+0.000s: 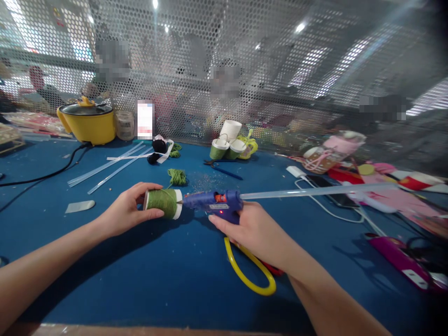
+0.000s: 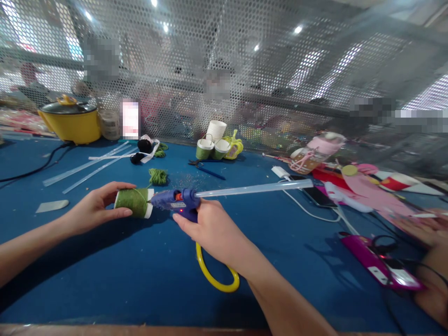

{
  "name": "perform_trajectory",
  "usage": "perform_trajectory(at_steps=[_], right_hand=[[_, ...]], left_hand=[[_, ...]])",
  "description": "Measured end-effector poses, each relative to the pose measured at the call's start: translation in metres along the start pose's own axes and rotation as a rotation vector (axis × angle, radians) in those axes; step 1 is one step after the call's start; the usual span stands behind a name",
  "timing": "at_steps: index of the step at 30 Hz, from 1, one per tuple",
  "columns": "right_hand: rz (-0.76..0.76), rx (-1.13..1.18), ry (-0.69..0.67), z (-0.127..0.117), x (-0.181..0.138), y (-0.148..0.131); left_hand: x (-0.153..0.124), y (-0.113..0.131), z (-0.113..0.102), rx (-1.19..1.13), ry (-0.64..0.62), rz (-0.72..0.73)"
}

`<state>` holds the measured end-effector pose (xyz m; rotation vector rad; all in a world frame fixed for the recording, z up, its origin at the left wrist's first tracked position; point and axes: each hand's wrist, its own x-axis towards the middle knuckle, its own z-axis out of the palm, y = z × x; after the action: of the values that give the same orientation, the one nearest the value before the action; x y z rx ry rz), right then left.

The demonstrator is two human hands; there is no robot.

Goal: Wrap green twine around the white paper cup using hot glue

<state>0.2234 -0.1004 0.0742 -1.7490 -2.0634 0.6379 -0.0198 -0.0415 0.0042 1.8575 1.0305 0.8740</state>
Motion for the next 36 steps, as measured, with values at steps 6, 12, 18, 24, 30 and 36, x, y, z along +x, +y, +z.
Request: perform_trajectory(at_steps=[6,12,18,24,30,36], right_hand=[[0.024,-0.014,0.002,-0.0013,0.0001,-0.0014],[0.003,-0.034,0.048,-0.0006,0.0012,-0.0008],[0.026,-0.043,0.037,-0.0005,0.0018,0.0013],[0.009,-0.009,-0.004,-0.0017,-0.0007,-0.0013],[-0.007,-0.012,-0.008,-0.0012,-0.0019,-0.0027],[0.044,0.03,-0.011,-0.0008,-0.0012,0.0004]], left_hand=[[0.0005,-0.0015,-0.0002,0.042,0.012,0.065],[-0.0016,-0.0012,-0.0007,0.149,0.006,0.159],[-0.002,0.0008,-0.0011,0.187,-0.002,0.201],[-0.0006,0.0006,-0.0003,0.106,0.013,0.123],[-0.0005,0.001,-0.0008,0.054,0.018,0.074],[-0.0003,-0.0003,-0.0011,0.068,0.016,0.114]])
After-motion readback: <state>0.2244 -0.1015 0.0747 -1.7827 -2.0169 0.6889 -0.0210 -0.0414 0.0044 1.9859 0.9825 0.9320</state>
